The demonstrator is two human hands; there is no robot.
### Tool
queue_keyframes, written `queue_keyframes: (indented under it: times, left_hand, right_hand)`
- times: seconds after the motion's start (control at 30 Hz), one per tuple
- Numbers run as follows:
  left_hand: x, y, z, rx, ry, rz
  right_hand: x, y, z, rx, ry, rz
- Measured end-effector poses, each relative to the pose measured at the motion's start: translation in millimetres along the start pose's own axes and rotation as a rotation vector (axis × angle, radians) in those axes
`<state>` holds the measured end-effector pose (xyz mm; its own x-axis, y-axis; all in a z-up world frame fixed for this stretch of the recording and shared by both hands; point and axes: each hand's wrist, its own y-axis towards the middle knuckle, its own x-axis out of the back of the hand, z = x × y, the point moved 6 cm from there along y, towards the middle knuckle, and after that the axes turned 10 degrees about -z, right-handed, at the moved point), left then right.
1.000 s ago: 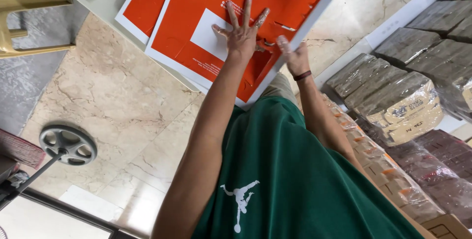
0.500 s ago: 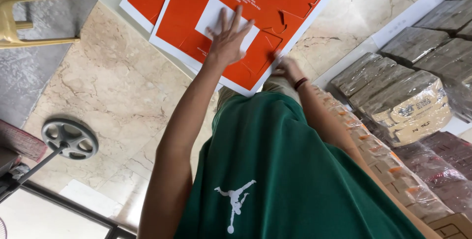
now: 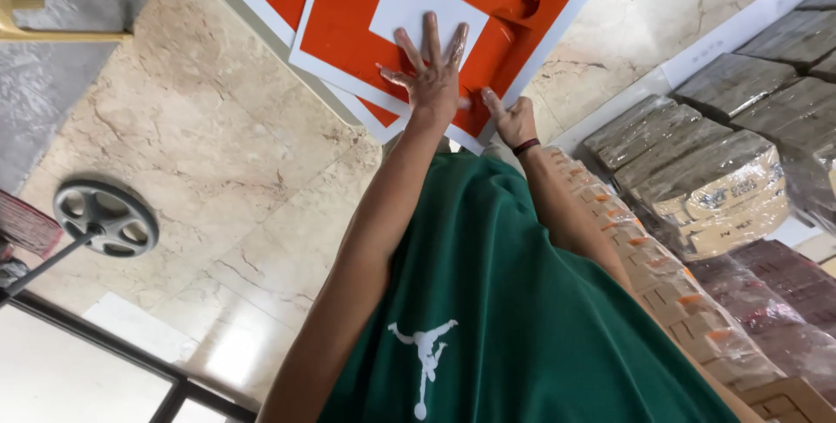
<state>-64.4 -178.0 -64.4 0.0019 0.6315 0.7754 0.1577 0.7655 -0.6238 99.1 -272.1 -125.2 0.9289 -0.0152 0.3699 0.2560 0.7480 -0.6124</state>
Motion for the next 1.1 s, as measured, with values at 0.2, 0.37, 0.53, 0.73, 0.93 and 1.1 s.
queue_keyframes:
  times: [0.2, 0.37, 0.53, 0.73, 0.93, 1.1]
  left_hand:
    - [13.7, -6.6, -3.3, 0.006, 0.121, 0.020]
    - [31.5, -0.2, 11.9, -0.099, -0.117, 0.109]
    - [47.6, 5.6, 52.3, 0.005, -0.043, 0.055]
    - [39.1, 16.0, 58.1, 0.009, -0.142, 0.011]
    - [50.4, 32.4, 72.5, -0.022, 0.003, -0.107]
    - [112.4, 73.4, 133.6, 0.085, -0.112, -0.561]
  right_hand:
    - [10.0, -28.5, 32.7, 0.078, 0.071, -0.075]
    - [-2.1, -8.3, 16.0, -0.096, 0.601, 0.103]
    - [-6.3, -40.5, 41.5, -0.267, 0.230, 0.227]
    - [8.2, -74.9, 113.8, 0.192, 0.114, 0.377]
    - [0.4, -45.0, 60.2, -0.181, 0.057, 0.356]
    - [-32.3, -8.5, 1.8, -0.490, 0.416, 0.236]
